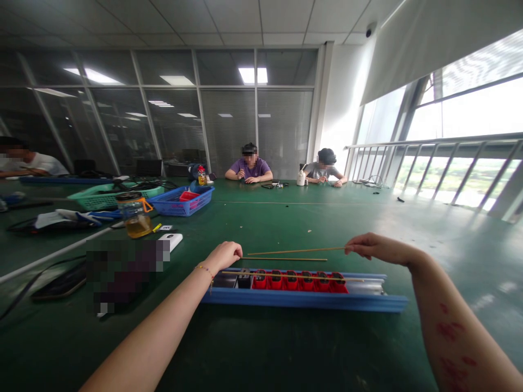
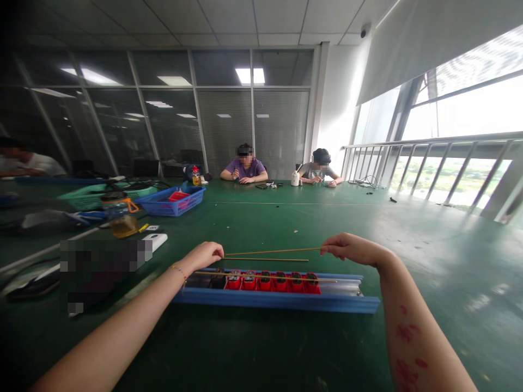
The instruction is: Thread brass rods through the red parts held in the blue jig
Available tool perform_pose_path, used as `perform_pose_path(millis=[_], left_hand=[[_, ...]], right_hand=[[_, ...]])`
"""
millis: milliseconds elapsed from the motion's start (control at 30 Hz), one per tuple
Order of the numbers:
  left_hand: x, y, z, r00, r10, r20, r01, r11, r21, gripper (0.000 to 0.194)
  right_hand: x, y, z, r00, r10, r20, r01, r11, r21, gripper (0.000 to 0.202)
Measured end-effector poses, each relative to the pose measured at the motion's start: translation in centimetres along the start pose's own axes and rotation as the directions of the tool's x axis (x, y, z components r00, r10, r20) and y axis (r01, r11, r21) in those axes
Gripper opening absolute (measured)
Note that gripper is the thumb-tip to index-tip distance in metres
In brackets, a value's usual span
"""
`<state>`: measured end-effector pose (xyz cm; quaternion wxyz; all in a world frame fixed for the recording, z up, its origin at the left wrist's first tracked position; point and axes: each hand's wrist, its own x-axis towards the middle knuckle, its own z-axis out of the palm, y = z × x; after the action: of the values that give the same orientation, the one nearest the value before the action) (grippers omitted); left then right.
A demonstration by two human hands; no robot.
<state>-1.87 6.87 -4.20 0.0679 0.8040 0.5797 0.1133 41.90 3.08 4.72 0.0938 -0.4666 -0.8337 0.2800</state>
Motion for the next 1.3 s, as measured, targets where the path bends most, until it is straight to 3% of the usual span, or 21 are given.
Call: perform_pose_path(millis=[133, 300, 400, 500, 767, 967, 1100, 1167, 1300], left_hand=[[-0.1, 0.3, -0.1, 1.0, 0.009, -0.011, -0.009, 1.0, 0.002, 0.018], [-0.3, 0.7, -0.3, 1.0, -0.022, -0.013, 0.022, 1.0, 0.02, 0.04], [-0.1, 0.6, -0.1, 1.0, -0.027, 0.001, 0.027, 1.0, 0.012, 0.032], [0.2, 0.3, 0.1, 1.0, -0.003, 0.012, 0.003, 1.0, -0.009, 0.021], [0.2, 0.3, 0.1, 1.0, 0.023, -0.004, -0.023, 1.0, 0.003, 0.011], [0.1, 0.3, 0.1, 1.0, 0.025, -0.007, -0.025, 1.0, 0.005, 0.011], [0.2, 0.1, 0.3, 0.999, 0.032, -0.008, -0.032, 0.999, 0.001, 0.011], [0.2, 0.0, 0.3, 0.999, 0.038, -0.011, -0.038, 0.999, 0.0, 0.011], [0.2, -0.1, 0.4, 0.999, 0.034, -0.018, -0.034, 0.999, 0.007, 0.01]], right_hand=[[2.2, 1.2, 1.5, 0.998, 0.064, 0.014, -0.063, 0.997, -0.043, 0.048], [4.8, 1.7, 3.8, 0.998, 0.064, -0.02, -0.066, 0.988, -0.137, 0.04], [5.9, 1.5, 5.1, 0.997, -0.014, -0.073, -0.005, 0.97, -0.242, 0.027], [6.8, 1.3, 6.3, 0.991, -0.065, -0.121, 0.026, 0.954, -0.3, 0.027], [8.4, 1.5, 7.9, 0.982, -0.049, -0.184, -0.018, 0.937, -0.349, 0.03], [8.2, 1.4, 7.6, 0.984, -0.055, -0.17, -0.006, 0.94, -0.341, 0.029], [7.0, 0.0, 6.0, 0.988, -0.064, -0.139, 0.017, 0.949, -0.316, 0.025], [5.7, -1.0, 4.9, 0.995, -0.059, -0.079, 0.034, 0.958, -0.285, 0.026], [2.7, -2.8, 2.9, 0.982, 0.045, 0.185, -0.017, 0.989, -0.147, 0.042]])
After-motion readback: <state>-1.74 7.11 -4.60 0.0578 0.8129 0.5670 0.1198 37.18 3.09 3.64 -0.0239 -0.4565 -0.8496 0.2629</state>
